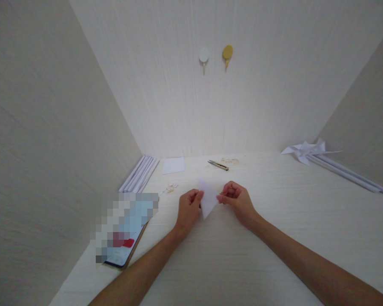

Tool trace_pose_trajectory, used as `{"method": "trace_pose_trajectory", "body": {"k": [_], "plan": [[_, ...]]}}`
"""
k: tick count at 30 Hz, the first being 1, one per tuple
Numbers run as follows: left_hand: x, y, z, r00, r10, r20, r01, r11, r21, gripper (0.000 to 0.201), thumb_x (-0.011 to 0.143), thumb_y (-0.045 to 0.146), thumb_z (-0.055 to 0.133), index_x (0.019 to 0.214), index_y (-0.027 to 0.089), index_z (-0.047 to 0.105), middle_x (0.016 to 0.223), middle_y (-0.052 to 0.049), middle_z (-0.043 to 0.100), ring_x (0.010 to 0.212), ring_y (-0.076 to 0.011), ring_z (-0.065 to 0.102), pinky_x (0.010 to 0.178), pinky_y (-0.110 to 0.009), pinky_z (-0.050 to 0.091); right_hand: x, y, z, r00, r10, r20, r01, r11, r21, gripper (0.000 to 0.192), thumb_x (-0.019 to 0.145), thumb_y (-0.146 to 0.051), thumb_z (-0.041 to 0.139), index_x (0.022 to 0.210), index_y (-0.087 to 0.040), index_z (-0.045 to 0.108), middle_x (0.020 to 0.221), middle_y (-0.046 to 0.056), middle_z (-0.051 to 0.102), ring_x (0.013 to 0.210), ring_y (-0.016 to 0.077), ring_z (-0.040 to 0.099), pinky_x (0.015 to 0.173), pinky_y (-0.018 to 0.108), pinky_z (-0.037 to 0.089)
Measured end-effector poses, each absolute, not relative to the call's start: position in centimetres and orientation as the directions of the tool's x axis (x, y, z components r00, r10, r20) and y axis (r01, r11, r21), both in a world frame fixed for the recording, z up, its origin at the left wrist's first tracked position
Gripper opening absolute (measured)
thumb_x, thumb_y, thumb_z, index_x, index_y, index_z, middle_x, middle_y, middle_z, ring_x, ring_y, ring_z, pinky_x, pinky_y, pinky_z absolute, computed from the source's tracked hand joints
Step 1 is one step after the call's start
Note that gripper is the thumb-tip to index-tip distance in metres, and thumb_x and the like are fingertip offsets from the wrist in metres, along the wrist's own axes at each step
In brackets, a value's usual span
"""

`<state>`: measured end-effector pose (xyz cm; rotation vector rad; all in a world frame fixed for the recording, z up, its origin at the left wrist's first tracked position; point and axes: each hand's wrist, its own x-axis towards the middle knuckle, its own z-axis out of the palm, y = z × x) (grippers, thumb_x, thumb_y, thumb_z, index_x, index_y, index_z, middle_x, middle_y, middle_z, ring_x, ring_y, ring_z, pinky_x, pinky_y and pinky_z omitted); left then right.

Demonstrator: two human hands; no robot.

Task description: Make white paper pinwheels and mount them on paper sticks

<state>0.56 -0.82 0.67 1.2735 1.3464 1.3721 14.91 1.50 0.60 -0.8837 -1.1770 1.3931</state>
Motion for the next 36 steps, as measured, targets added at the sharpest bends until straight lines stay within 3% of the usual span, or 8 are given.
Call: {"method": "trace_pose_trajectory", "body": {"k": [5,8,12,19,29,36], "plan": [[0.52,-0.85,0.78,-0.098,0.992,0.078,0.166,-0.061,0.984,0.023,0.066,0.034,0.052,0.054,0.015,0.054,0.048,0.003,0.046,0.047,-0.0085,0.037,0.045,-0.021,0.026,14.97,1.34,0.62,-0.326,0.938,0.12,-0.225,0.046,-0.973,0.029,0.053,-0.016,0.066,0.075,-0.021,0.048,0.048,-0.01,0.045,0.041,0.0049,0.038,0.039,0.017,0.026],[0.72,-1.0,0.82,0.025,0.998,0.06,0.216,-0.064,0.974,0.024,0.065,0.034,0.053,0.052,0.014,0.055,0.047,0.003,0.045,0.047,-0.0084,0.036,0.045,-0.021,0.026,14.86,1.2,0.56,-0.358,0.927,0.108,-0.159,0.054,-0.986,0.021,0.059,-0.024,0.065,0.07,-0.02,0.047,0.046,-0.01,0.04,0.039,0.0048,0.032,0.037,0.018,0.021],[0.9,-1.04,0.78,0.113,0.993,0.038,0.253,-0.066,0.965,0.027,0.067,0.035,0.051,0.049,0.015,0.052,0.045,0.004,0.042,0.045,-0.0079,0.034,0.042,-0.021,0.023,14.8,1.06,0.56,-0.277,0.953,0.126,-0.044,0.119,-0.992,0.031,0.059,-0.033,0.066,0.051,-0.018,0.04,0.042,-0.008,0.032,0.039,0.0044,0.026,0.036,0.019,0.017],[1.0,-1.18,1.32,0.162,0.986,-0.049,0.172,0.02,0.985,0.029,0.07,0.04,0.047,0.054,0.016,0.05,0.041,0.002,0.052,0.038,-0.0095,0.043,0.04,-0.021,0.028,15.08,0.98,0.83,-0.169,0.972,0.161,-0.051,0.154,-0.987,0.033,0.063,-0.042,0.061,0.053,-0.02,0.039,0.046,-0.006,0.035,0.041,0.0067,0.032,0.036,0.02,0.023],[0.9,-1.15,1.18,0.083,0.996,-0.045,0.218,0.026,0.976,0.034,0.068,0.043,0.05,0.047,0.018,0.041,0.032,0.008,0.036,0.028,-0.0049,0.031,0.033,-0.019,0.02,15.12,1.12,0.89,-0.089,0.974,0.209,-0.009,0.209,-0.978,0.037,0.063,-0.044,0.06,0.052,-0.02,0.035,0.045,-0.007,0.03,0.041,0.0064,0.026,0.036,0.021,0.018],[0.77,-0.62,0.75,0.152,0.986,-0.069,0.032,0.065,0.997,0.029,0.064,0.042,0.055,0.054,0.017,0.049,0.039,0.002,0.053,0.035,-0.008,0.045,0.042,-0.02,0.034,15.41,1.65,0.27,0.058,0.973,0.222,-0.054,0.226,-0.973,0.037,0.068,-0.045,0.056,0.055,-0.021,0.032,0.046,-0.007,0.029,0.041,0.0069,0.025,0.037,0.021,0.018]]}}
